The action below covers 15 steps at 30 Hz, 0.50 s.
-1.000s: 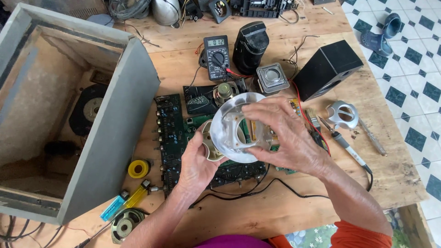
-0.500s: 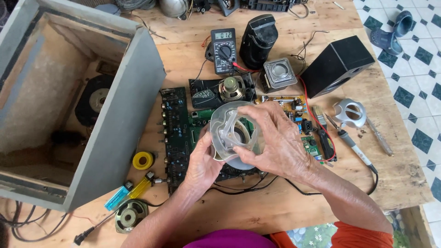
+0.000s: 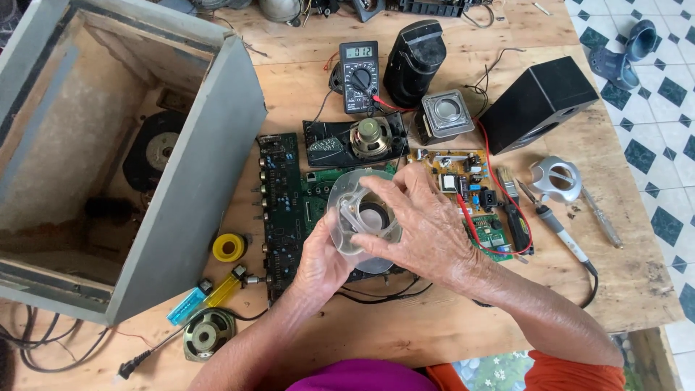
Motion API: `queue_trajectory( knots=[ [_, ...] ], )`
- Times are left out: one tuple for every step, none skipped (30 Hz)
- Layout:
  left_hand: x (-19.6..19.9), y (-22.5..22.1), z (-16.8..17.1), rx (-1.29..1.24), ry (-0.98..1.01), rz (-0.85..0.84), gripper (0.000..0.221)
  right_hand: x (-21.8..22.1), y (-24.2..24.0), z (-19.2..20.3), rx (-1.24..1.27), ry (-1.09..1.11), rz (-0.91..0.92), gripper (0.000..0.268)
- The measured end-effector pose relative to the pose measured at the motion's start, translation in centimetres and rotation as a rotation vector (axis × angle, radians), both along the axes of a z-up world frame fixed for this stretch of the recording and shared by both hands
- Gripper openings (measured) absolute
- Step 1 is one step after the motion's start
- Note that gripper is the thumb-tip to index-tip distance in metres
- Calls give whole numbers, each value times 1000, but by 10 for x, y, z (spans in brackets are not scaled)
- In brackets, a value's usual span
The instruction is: Soldering wires to a speaker driver and inspecting electronic components on a repair bench.
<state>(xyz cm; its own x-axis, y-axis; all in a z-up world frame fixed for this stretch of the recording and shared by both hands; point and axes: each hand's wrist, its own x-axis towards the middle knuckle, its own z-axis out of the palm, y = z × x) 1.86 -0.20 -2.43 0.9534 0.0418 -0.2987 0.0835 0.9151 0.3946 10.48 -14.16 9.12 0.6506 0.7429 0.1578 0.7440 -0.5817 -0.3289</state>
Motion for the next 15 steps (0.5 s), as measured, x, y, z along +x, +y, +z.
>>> queue_trajectory(
  knots=[
    [0, 0, -1, 0, 0, -1, 51, 1, 0, 2, 0, 0, -1, 72],
    [0, 0, -2, -11, -14, 3, 50, 1, 0, 4, 7, 25, 25, 76],
    [0, 0, -2, -22, -27, 6, 50, 2, -1, 6, 15, 51, 51, 79],
    [0, 0, -5, -22, -27, 7, 50, 5, -3, 7, 14, 52, 52, 79],
    [-1, 0, -7, -33, -32, 0, 53, 8, -4, 8, 0, 109, 86, 85],
    [-1, 0, -10, -43, -37, -7, 56, 11, -6, 9, -14, 166, 122, 91],
    [-1, 1, -8, -43, -37, -5, 56, 13, -8, 13, -14, 166, 124, 91],
    [-2, 2, -6, -48, -6, -6, 52, 14, -10, 16, 2, 249, 161, 91],
    [-2, 2, -4, -53, 26, -6, 48, 15, -12, 19, 19, 331, 199, 92],
    [-2, 2, -6, -53, 26, -8, 48, 18, -13, 19, 18, 331, 198, 92],
    [-2, 2, -8, -64, -19, -18, 49, 20, -14, 19, -15, 328, 243, 88],
    [-3, 2, -9, -75, -64, -28, 50, 23, -16, 18, -47, 325, 290, 86],
    [-3, 1, -11, -75, -64, -29, 50, 23, -14, 25, -47, 326, 289, 86],
    [-3, 0, -14, -58, -36, -26, 45, 22, -12, 32, -87, 412, 282, 81],
    [-4, -1, -16, -41, -9, -23, 40, 22, -10, 39, -127, 499, 275, 77]
  ],
)
